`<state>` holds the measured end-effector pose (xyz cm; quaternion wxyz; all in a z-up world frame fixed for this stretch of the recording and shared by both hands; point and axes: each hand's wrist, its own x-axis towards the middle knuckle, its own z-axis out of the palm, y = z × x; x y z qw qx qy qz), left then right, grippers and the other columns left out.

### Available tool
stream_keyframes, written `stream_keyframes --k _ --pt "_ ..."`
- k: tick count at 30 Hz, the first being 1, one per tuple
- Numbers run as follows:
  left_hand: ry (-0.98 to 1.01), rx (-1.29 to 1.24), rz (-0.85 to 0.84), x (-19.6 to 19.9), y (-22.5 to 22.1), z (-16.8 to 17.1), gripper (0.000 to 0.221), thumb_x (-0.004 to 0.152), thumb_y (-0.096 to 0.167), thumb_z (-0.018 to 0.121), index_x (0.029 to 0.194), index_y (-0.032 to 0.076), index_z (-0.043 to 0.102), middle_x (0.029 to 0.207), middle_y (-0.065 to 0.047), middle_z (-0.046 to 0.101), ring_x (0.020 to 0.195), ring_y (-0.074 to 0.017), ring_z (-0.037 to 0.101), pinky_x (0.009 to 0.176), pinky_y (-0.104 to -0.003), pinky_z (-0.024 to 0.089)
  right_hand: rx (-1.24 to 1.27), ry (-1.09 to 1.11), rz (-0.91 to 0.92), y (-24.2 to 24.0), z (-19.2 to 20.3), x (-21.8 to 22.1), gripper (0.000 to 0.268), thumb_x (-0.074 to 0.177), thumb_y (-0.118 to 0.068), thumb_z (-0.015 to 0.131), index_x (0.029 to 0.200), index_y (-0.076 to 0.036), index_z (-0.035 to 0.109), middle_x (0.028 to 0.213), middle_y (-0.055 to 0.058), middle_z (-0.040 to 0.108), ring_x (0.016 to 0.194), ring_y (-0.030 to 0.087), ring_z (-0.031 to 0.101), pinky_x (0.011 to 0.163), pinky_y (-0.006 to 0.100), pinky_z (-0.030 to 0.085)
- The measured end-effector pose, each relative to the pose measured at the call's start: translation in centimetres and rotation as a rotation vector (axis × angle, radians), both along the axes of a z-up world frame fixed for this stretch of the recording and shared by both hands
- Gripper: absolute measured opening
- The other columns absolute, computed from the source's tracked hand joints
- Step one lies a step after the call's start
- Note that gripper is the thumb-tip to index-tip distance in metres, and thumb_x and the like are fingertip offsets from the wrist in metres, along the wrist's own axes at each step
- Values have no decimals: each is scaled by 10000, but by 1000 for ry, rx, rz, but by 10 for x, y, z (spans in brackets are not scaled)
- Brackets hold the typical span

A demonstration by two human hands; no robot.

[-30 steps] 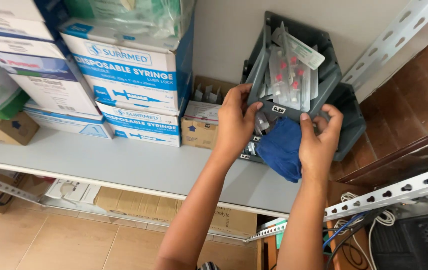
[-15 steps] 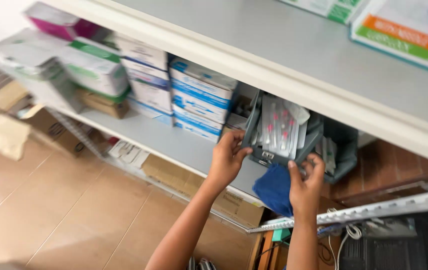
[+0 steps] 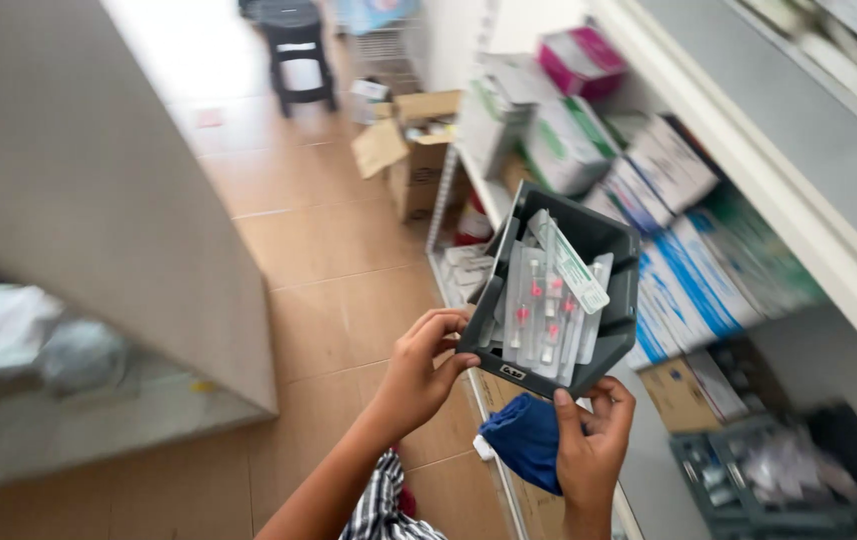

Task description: Wiping down packaged medical syringes and organizing them into a storage bin.

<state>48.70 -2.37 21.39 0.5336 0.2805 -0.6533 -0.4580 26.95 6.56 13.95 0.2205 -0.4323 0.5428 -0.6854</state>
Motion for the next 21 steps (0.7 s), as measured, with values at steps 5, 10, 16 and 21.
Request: stream_keyframes --k 5,10,16,21 --pt "-65 -65 360 86 25 28 302 848 -40 781 1101 -29 617 1210 -116 648 1016 -225 711 908 -322 633 5 8 322 -54 39 69 435 944 2 672 1308 5 433 1218 155 629 1054 163 638 832 267 531" --pt "-107 -125 612 161 56 57 312 852 -28 780 1113 -38 610 1232 -120 641 1077 -231 712 976 -332 616 -17 -42 588 -92 61 142 463 928 16 676 1322 -5 433 1218 155 635 1034 176 659 838 285 553" --pt "-88 -182 787 236 62 83 316 855 -13 797 1111 -35 614 1232 -125 634 1075 -227 702 974 -328 610 -124 -26 811 -131 94 227 492 944 32 673 1360 -13 416 1256 131 619 1018 156 639 821 280 540" --pt "-119 -234 879 302 40 107 384 828 25 830 1138 -25 610 1287 -124 639 1068 -208 703 926 -314 605 -352 -71 857 -155 120 286 487 976 31 699 1369 -13 416 1269 123 602 1144 146 620 1055 288 522"
